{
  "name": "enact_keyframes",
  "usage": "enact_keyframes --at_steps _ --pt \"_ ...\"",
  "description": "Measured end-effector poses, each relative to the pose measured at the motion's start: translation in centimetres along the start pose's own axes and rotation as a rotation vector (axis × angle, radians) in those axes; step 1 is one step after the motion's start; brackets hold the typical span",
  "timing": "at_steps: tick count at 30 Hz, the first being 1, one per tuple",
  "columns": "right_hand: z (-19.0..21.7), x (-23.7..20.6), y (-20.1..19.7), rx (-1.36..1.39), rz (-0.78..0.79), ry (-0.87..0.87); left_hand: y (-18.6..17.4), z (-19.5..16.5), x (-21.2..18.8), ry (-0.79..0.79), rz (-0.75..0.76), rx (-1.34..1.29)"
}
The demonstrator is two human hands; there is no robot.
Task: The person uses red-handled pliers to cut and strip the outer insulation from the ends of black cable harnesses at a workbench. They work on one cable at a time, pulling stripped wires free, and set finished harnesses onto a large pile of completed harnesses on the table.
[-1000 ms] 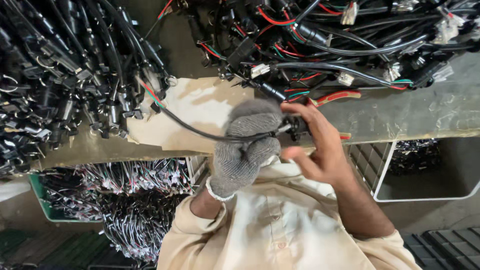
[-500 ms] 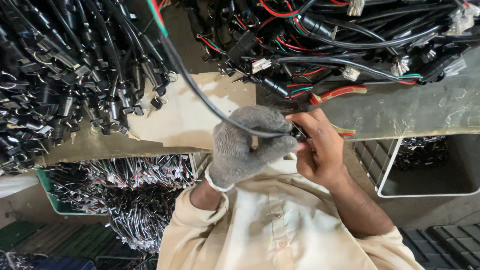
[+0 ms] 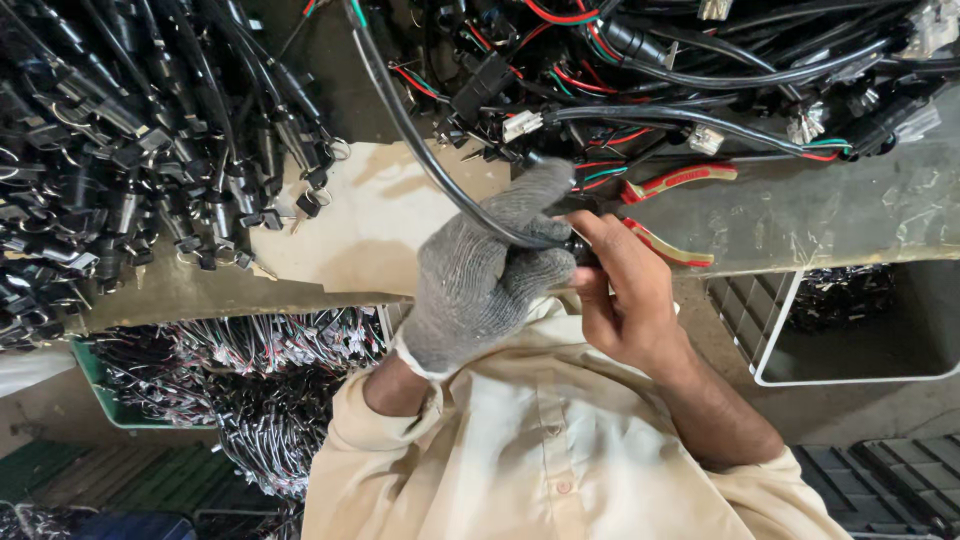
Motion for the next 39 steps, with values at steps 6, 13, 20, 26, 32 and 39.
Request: enact_keyframes --at_steps 6,13,20,26,32,39 --pt "0.7 0.7 -0.7 -0.068 -0.015 -0.122 0.6 0.8 -0.7 -0.316 -0.123 -0.290" --pt "0.9 0.1 0.2 -0.101 -0.063 -0.169 -0.7 1.7 0.0 -0.235 -0.010 -0.176" --pt "0.1 -0.3 1.5 -0.066 -0.031 -0.069 -0.8 2.1 0.9 -0.192 0.187 -0.159" --pt "0.3 -0.4 1.6 -0.185 -0.056 -0.129 -0.6 1.7 1.5 -0.175 0.208 -0.251" --pt "0.4 -0.2 1.8 -0.293 -0.059 -0.162 -0.9 1.3 1.6 -0.155 0.188 -0.245" --pt "-1.3 -0.1 0.5 0.093 -0.001 0.040 -0.4 0.2 0.4 -0.073 -0.013 -0.190"
Point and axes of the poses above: each hand's wrist, its own x-axis towards the middle knuckle, its own y-axis out of the palm, z = x × y, the point moved 5 cm from there along x, towards the middle knuckle, and after that the axes turned 4 degrees about y, right-handed, at the moved point
